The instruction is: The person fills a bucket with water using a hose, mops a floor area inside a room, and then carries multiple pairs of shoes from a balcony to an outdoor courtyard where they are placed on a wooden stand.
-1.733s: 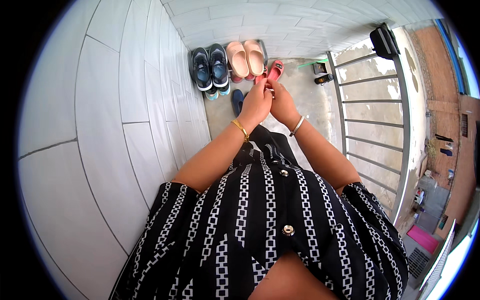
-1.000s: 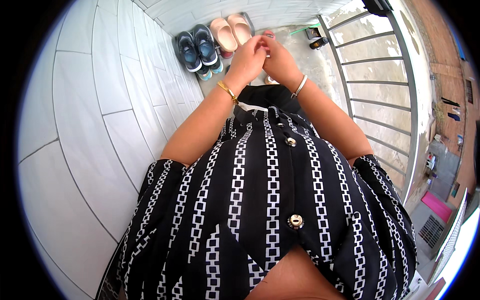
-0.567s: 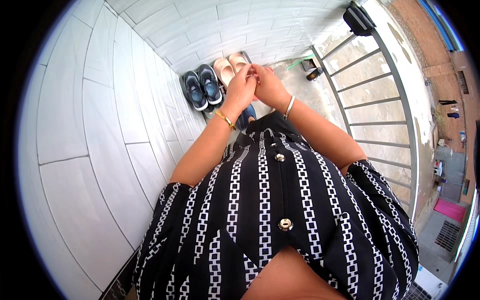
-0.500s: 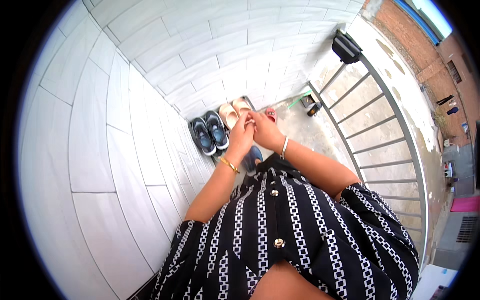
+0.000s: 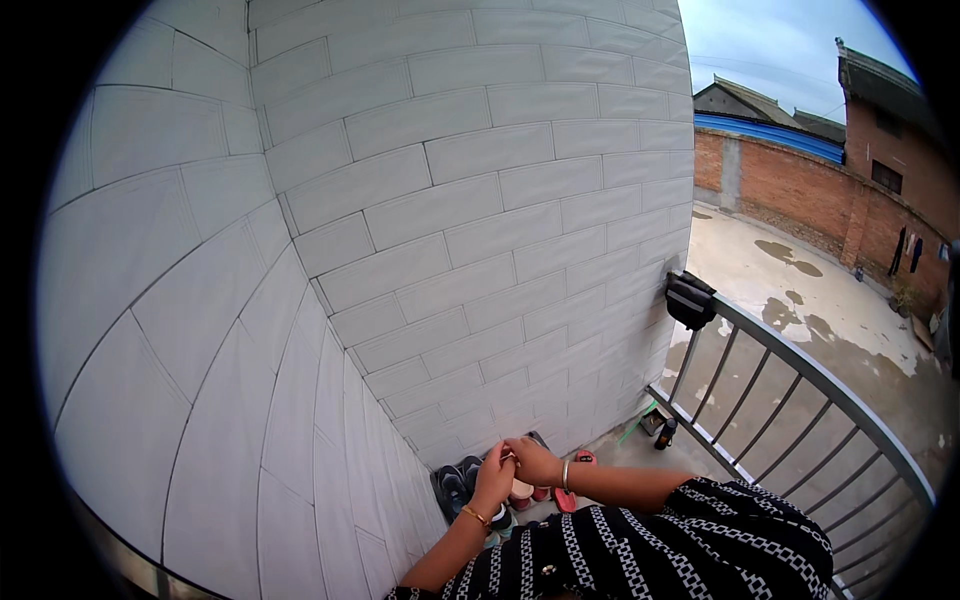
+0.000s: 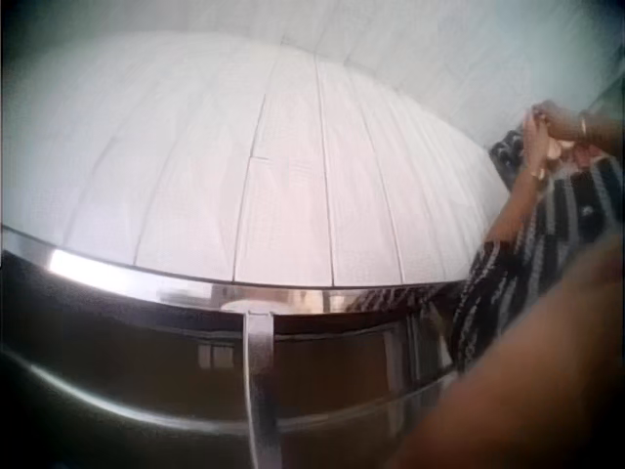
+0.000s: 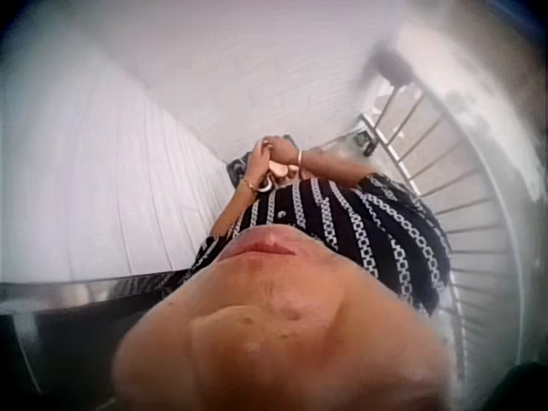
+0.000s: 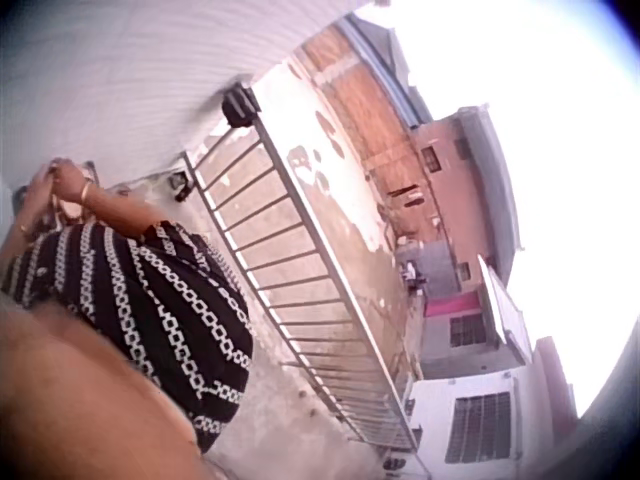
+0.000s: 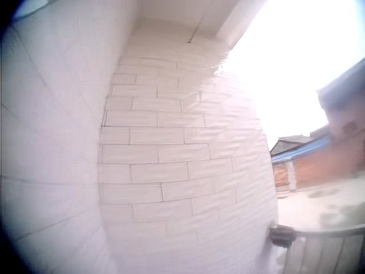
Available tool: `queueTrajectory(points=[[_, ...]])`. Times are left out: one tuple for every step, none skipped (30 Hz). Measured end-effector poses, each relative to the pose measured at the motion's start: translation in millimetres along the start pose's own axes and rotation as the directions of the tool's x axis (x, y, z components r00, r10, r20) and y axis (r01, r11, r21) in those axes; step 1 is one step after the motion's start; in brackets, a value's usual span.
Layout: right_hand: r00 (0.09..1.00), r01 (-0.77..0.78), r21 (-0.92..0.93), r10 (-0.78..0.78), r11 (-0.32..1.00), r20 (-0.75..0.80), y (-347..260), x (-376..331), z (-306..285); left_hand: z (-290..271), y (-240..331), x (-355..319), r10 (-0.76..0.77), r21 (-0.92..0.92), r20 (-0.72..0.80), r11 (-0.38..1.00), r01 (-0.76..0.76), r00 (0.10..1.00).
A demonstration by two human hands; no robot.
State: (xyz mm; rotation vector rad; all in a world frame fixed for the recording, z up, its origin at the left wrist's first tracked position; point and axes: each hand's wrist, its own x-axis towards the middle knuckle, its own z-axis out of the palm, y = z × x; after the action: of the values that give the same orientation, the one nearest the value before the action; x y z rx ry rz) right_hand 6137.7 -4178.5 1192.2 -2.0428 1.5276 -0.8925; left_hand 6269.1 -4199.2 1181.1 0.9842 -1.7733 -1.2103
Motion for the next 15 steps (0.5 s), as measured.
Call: queueTrajectory(points=[[1.0,-0.006,0.008,0.005,1.0,0.019,-13.8,1.8,-9.7,-2.4,-1.6,2.2,0.019,-0.007,-0.016,1.0,-0.02,1.0],[0.999,-0.016,0.015,0.015,1.0,0.038,-21.6,4.0,-17.2,-3.6,-2.4,5.8,0.037,-0.014,-0.028,0.999,-0.037,0.999],[0.998,0.054,-0.023,-0.054,0.998,0.009,-14.5,8.0,-20.4,-1.2,10.1,6.7,0.059,-0.006,-0.01,0.998,-0.059,0.998],[0.999,0.035,-0.01,-0.034,0.999,0.038,-8.2,2.5,-21.6,3.1,11.9,6.0,0.062,-0.007,0.035,0.998,-0.062,0.997],[0.998,0.013,0.003,-0.013,1.0,0.068,-1.6,-4.8,-22.7,8.5,9.2,2.1,0.066,-0.01,0.082,0.998,-0.065,0.994],[0.994,0.002,0.027,-0.005,1.0,0.112,-6.5,-10.8,-23.7,8.6,7.6,-5.8,0.058,-0.004,0.113,0.998,-0.058,0.992],[0.993,-0.008,0.056,0.002,0.998,0.121,-1.8,-21.0,-27.3,17.9,18.3,-16.6,0.07,-0.013,0.087,0.998,-0.069,0.994],[0.993,-0.002,0.08,-0.007,0.997,0.114,4.0,-24.9,-32.5,25.0,31.1,-19.6,0.021,-0.075,0.107,0.997,-0.013,0.994],[0.994,0.001,0.11,-0.013,0.994,0.112,4.5,-30.6,-36.8,30.6,43.9,-24.1,-0.037,-0.132,0.13,0.99,0.054,0.991],[0.994,0.003,0.141,-0.019,0.99,0.11,5.0,-36.8,-40.6,36.6,53.1,-25.5,-0.094,-0.186,0.156,0.975,0.123,0.983],[0.996,-0.054,0.093,0.047,0.994,0.082,7.1,-43.0,-46.9,44.2,53.7,-21.0,-0.084,-0.161,0.149,0.981,0.108,0.985],[0.994,-0.083,0.059,0.078,0.995,0.082,1.6,-45.3,-55.4,49.7,52.1,-17.3,-0.062,-0.151,0.137,0.985,0.083,0.989],[0.99,-0.118,0.023,0.116,0.993,0.078,0.0,-47.9,-63.8,57.3,48.6,-12.0,-0.039,-0.142,0.132,0.988,0.058,0.991],[0.986,-0.151,-0.012,0.152,0.988,0.075,0.7,-51.2,-69.6,65.1,47.0,-9.8,-0.016,-0.132,0.126,0.991,0.033,0.992],[0.984,-0.154,-0.027,0.156,0.988,0.09,7.4,-53.9,-78.4,76.2,52.1,-7.1,0.043,-0.097,0.081,0.995,-0.035,0.996]])
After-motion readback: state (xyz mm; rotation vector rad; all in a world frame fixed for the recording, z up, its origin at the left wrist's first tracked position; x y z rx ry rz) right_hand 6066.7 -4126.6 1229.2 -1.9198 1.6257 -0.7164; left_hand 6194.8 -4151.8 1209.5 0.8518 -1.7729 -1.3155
